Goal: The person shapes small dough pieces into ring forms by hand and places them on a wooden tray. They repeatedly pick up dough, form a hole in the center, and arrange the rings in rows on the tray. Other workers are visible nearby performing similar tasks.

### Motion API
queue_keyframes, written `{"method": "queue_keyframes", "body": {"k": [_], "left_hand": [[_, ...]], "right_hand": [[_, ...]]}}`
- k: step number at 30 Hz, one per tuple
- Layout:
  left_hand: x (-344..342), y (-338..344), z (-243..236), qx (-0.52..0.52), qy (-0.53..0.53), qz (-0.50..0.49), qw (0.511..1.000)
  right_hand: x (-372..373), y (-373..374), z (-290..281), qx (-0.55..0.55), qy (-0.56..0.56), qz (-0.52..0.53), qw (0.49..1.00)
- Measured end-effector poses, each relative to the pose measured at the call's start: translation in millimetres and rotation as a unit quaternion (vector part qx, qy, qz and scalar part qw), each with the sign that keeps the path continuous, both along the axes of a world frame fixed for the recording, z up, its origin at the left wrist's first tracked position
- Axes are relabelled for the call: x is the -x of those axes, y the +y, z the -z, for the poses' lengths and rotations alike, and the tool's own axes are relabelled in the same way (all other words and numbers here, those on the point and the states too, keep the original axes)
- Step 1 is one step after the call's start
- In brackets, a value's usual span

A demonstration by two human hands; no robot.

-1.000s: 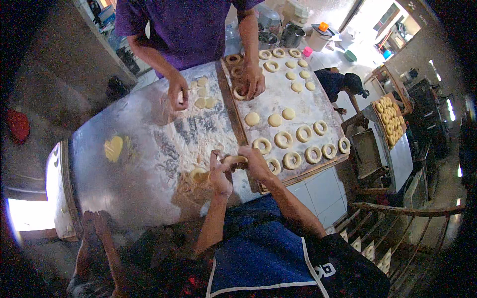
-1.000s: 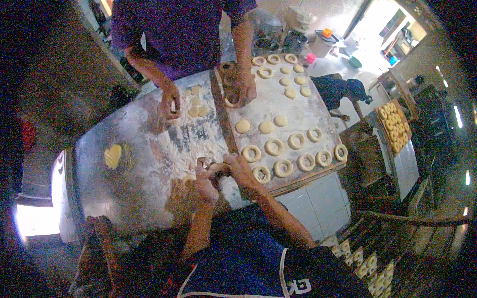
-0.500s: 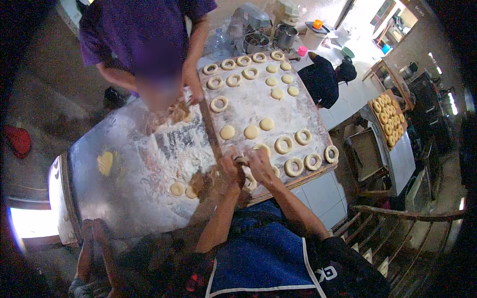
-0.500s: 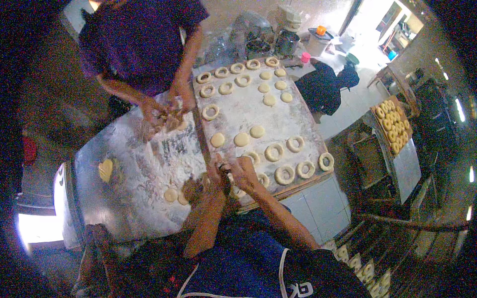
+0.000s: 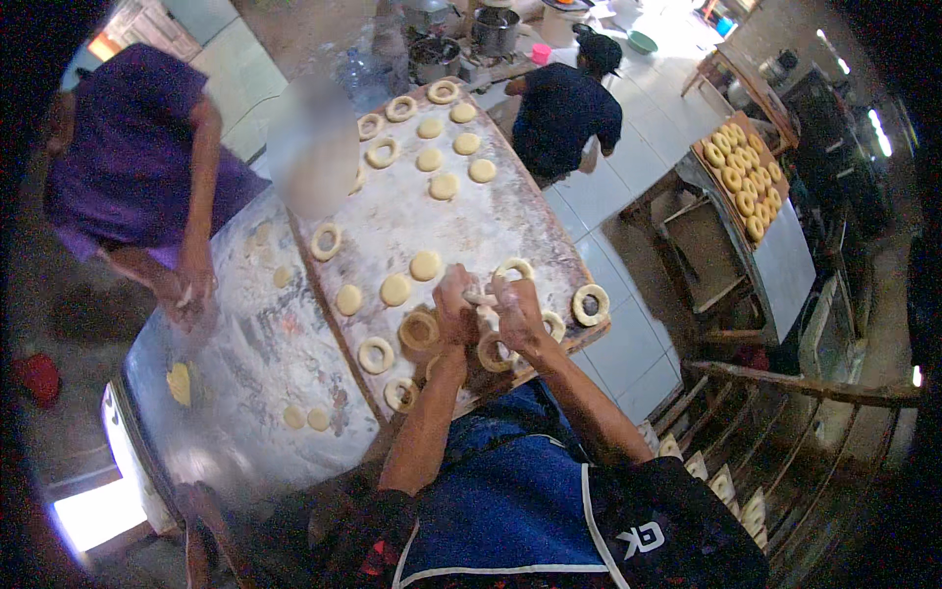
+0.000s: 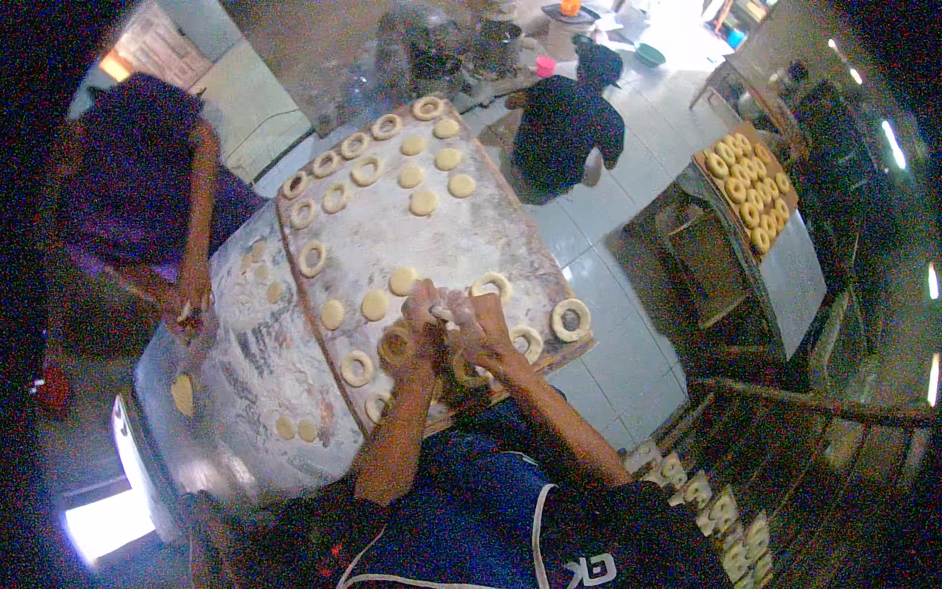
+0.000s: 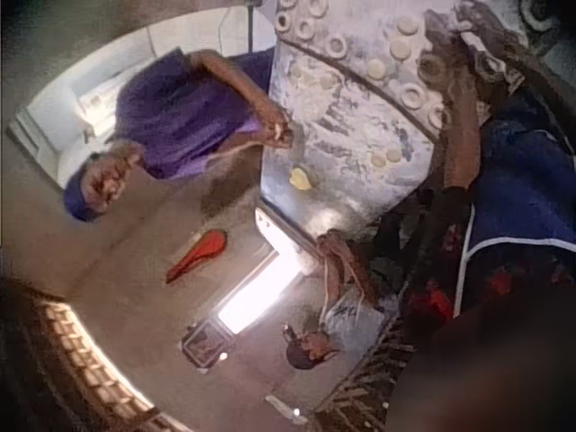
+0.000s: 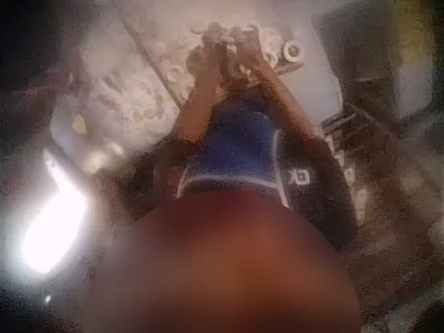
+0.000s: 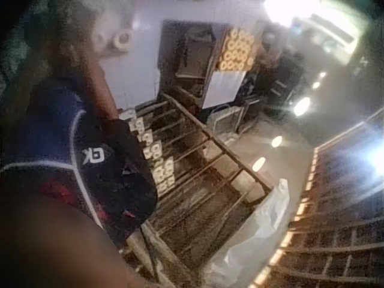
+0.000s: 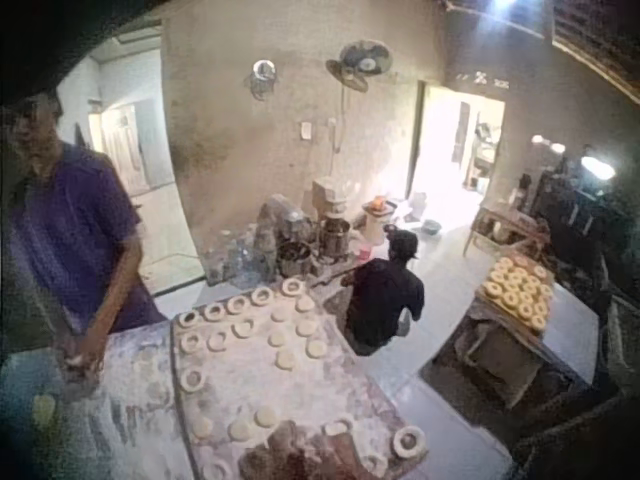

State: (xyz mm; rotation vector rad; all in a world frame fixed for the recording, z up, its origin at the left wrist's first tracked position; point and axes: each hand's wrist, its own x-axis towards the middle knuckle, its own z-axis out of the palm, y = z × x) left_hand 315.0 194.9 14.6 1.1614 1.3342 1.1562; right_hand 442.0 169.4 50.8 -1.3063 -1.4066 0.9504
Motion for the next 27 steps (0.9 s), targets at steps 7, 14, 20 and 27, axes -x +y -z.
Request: {"method": "queue_keyframes", "body": {"k": [7,14,20,27], "left_hand": [[-71,23,-35,-0.094,0.158,0.110,0.977],[-109,52,-69,-0.056,0.435,0.188,0.879],[-110,58,-71,-0.116,0.441,0.240,0.857],[-15,23,-83,-0.142,0.486,0.032,0.862]], "right_hand": [[-73,2,-36,-0.023,-0.053,0.060,0.997],[-137,16,-42,0.167,-0.222,0.134,0.951],[-151,15,-25,0.120,-0.263,0.090,0.953],[-47,51,-12,-0.049,-0.259,0.023,0.964]]}}
